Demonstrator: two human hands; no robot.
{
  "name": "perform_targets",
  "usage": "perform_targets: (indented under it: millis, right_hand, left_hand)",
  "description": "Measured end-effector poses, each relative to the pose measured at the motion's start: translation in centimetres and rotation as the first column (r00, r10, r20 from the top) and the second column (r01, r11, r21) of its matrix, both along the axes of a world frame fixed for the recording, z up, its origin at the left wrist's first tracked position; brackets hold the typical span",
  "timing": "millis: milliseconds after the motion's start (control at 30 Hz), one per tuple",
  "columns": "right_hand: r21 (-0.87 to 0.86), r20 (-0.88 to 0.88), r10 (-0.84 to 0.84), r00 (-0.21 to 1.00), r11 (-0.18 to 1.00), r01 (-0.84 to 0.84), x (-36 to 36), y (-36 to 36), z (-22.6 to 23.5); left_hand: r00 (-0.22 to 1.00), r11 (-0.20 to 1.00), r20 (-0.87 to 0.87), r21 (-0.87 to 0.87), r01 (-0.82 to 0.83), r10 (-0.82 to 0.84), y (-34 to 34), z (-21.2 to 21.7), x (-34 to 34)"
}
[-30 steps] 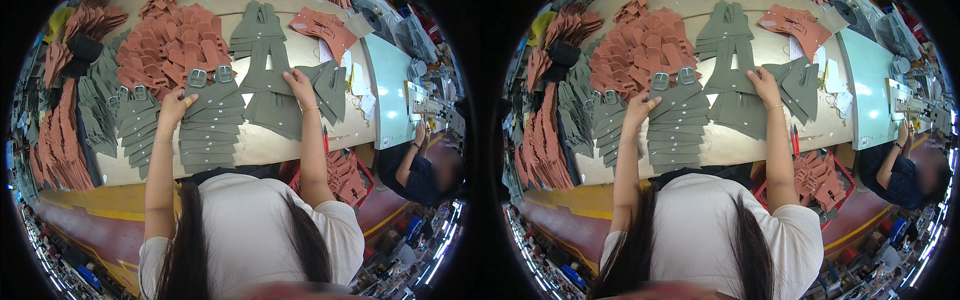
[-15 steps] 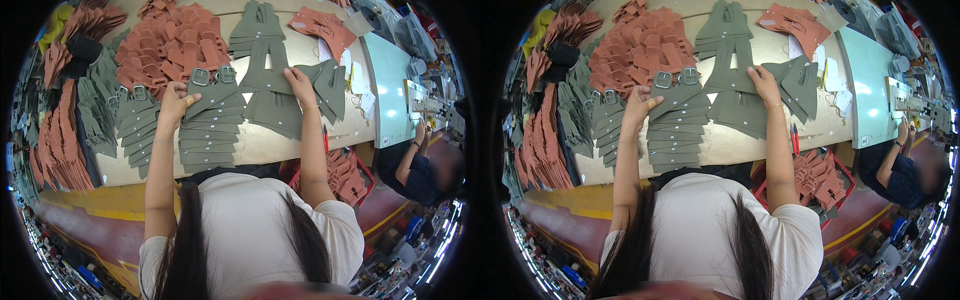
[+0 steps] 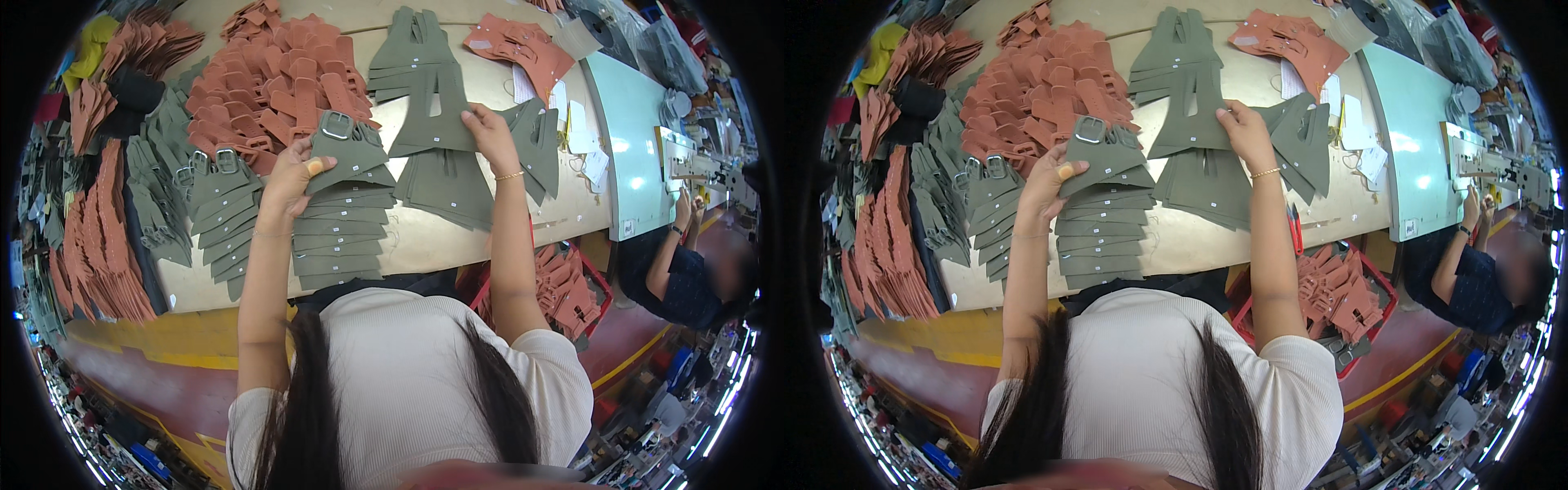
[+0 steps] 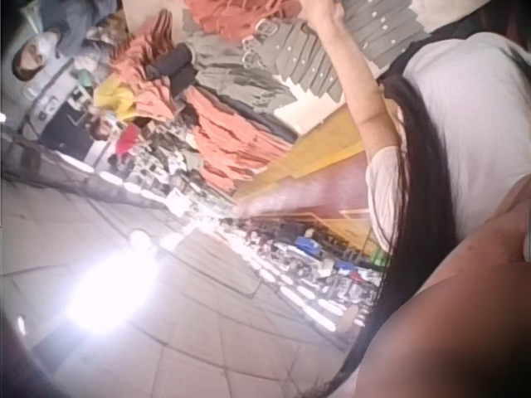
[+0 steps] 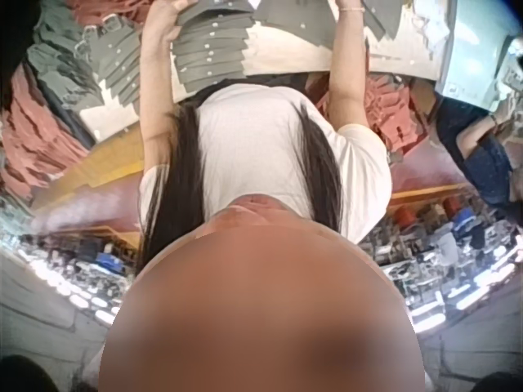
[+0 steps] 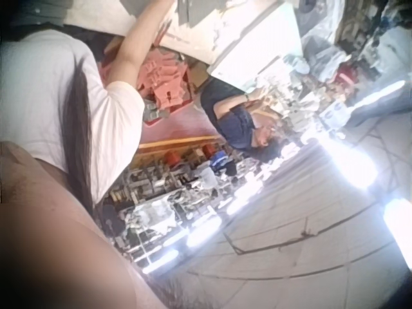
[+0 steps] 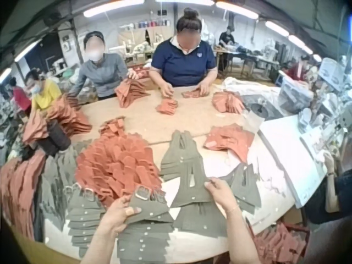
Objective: The person uses red-handled scissors to trim excess material from the edges of stacked olive-green fabric pieces with metal buckles. After trimming, the person stacks the finished pieces and organizes them on the table.
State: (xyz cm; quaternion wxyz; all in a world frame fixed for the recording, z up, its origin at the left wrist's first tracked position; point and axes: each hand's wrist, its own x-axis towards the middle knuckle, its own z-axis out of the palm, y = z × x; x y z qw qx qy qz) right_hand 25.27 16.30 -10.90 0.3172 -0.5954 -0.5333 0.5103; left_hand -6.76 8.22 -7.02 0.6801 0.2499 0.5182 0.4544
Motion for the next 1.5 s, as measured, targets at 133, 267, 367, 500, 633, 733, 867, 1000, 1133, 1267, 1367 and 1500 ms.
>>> perform_targets:
  millis: [133,267,367,500,633,733,867,1000,1133,1267,1367,1500]
  right_hand:
    - [0.203,-0.184,0.03,0.982,0.979,0.008,-1.3,-0.8,5.6]
    - [0.193,-0.493,0.118,0.862,0.981,-0.023,-3.4,-2.2,9.5]
    - [0.099,-0.652,0.113,0.75,0.993,-0.063,-6.2,-3.1,8.3]
    - [-0.138,-0.603,0.093,0.792,0.966,-0.218,-10.5,-5.1,2.4]
    - [-0.176,-0.388,0.143,0.911,0.958,-0.225,-11.6,-5.9,-2.5]
    - [-0.085,-0.288,0.205,0.935,0.967,-0.238,-11.0,-5.7,-3.8]
    - [-0.087,-0.306,0.17,0.937,0.975,-0.205,-10.7,-5.9,-2.8]
    - [-0.131,-0.312,0.067,0.948,0.985,-0.113,-9.4,-5.7,-0.6]
    - [-0.105,-0.411,0.065,0.909,0.988,-0.117,-8.5,-4.9,0.5]
    - [-0.077,-0.365,0.077,0.928,0.991,-0.112,-8.5,-4.3,0.8]
    - [-0.067,-0.354,0.078,0.932,0.992,-0.109,-9.2,-4.2,1.1]
    - [-0.074,-0.341,0.092,0.935,0.989,-0.124,-10.4,-4.4,2.0]
  left_hand:
    - [0.999,0.995,-0.049,-0.097,-0.017,0.012,-0.9,-0.3,-1.1]
    - [0.998,0.983,-0.053,-0.177,-0.047,0.038,-2.0,-0.9,-1.7]
    - [0.999,0.981,0.009,-0.19,-0.04,0.043,-2.2,-1.0,-2.2]
    - [0.977,0.977,0.204,-0.212,-0.013,0.057,-1.3,-1.1,-2.9]
    - [0.989,0.995,0.14,-0.096,-0.036,0.049,-1.3,-2.0,-2.6]
    - [0.896,0.975,-0.412,0.068,0.214,-0.167,-1.6,-2.7,-2.1]
    - [0.809,0.932,-0.586,0.263,0.249,-0.05,-1.7,-1.7,-1.7]
    - [0.852,0.872,-0.52,0.391,0.294,-0.054,-3.9,1.9,-4.9]
    - [0.866,0.889,-0.447,0.458,0.007,0.224,-10.1,5.5,-11.6]
    - [0.698,0.626,-0.122,0.571,-0.532,0.705,-18.7,4.6,-19.4]
    - [0.412,0.344,0.017,0.518,-0.783,0.911,-23.4,0.2,-25.7]
    - [0.282,0.319,-0.186,0.213,-0.924,0.941,-27.7,-7.4,-33.2]
